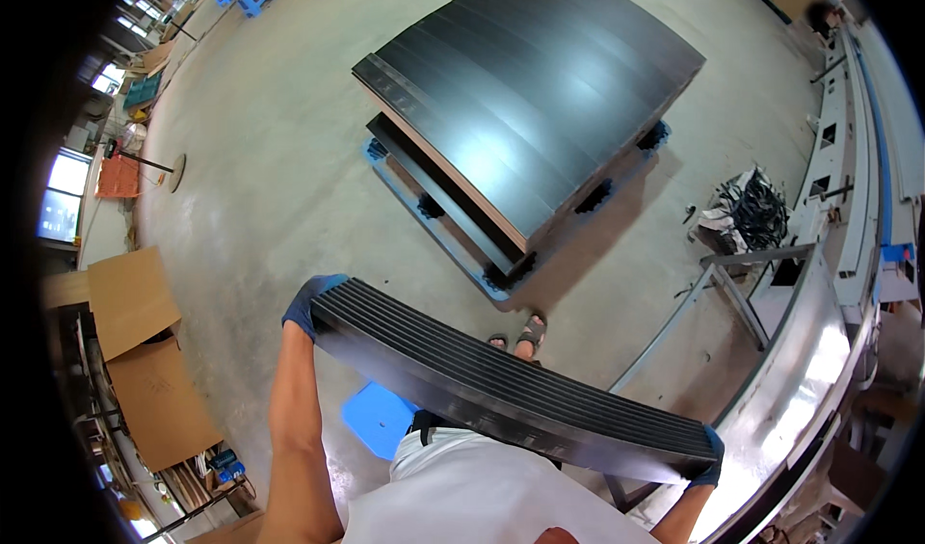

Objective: The person moves wood panels from a work table and stacks them onto a pallet.

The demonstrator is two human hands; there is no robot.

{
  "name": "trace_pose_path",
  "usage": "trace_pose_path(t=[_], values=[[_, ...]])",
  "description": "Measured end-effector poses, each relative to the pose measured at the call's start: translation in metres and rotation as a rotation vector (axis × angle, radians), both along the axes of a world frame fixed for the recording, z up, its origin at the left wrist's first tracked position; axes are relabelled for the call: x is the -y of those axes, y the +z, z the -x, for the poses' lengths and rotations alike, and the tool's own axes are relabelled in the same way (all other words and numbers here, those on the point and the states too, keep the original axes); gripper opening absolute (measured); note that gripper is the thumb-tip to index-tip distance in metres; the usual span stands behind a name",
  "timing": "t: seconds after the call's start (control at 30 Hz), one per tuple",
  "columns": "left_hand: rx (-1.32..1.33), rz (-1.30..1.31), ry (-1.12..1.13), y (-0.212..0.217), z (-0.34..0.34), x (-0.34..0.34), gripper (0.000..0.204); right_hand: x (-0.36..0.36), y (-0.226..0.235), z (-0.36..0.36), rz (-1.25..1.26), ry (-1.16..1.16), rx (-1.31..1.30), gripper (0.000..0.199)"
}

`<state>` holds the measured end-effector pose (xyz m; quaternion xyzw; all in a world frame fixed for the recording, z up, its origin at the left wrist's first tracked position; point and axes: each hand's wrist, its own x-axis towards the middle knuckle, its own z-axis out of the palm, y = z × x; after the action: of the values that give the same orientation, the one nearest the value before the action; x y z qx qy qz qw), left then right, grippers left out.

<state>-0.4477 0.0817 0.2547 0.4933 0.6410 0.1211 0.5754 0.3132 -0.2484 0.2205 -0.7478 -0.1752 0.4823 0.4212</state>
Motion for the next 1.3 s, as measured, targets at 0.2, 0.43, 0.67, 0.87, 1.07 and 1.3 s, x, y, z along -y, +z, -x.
trace_pose_path(t=[0.2, 0.43, 0.67, 0.87, 1.07, 1.3], values=[[0.141, 0.052, 0.314, -0.028, 0.063, -0.020, 0.015, -0.108, -0.042, 0.015, -0.036, 0.323, 0.157, 0.022], [0.187, 0.163, 0.350, -0.092, 0.146, -0.121, 0.018, -0.179, -0.069, 0.079, 0.054, 0.245, 0.055, 0.022], [0.209, 0.341, 0.314, -0.207, 0.228, -0.302, 0.014, -0.211, -0.157, 0.236, 0.193, 0.217, 0.263, 0.011], [0.197, 0.469, 0.309, -0.263, 0.261, -0.455, 0.017, -0.224, -0.276, 0.320, 0.360, 0.590, 0.350, 0.028], [0.090, 0.582, 0.358, -0.293, 0.250, -0.553, 0.021, -0.255, -0.340, 0.350, 0.281, 0.025, -0.278, 0.034], [-0.064, 0.332, 0.356, -0.359, 0.291, -0.611, 0.040, -0.308, -0.352, 0.357, 0.256, -0.532, -0.544, 0.053]])
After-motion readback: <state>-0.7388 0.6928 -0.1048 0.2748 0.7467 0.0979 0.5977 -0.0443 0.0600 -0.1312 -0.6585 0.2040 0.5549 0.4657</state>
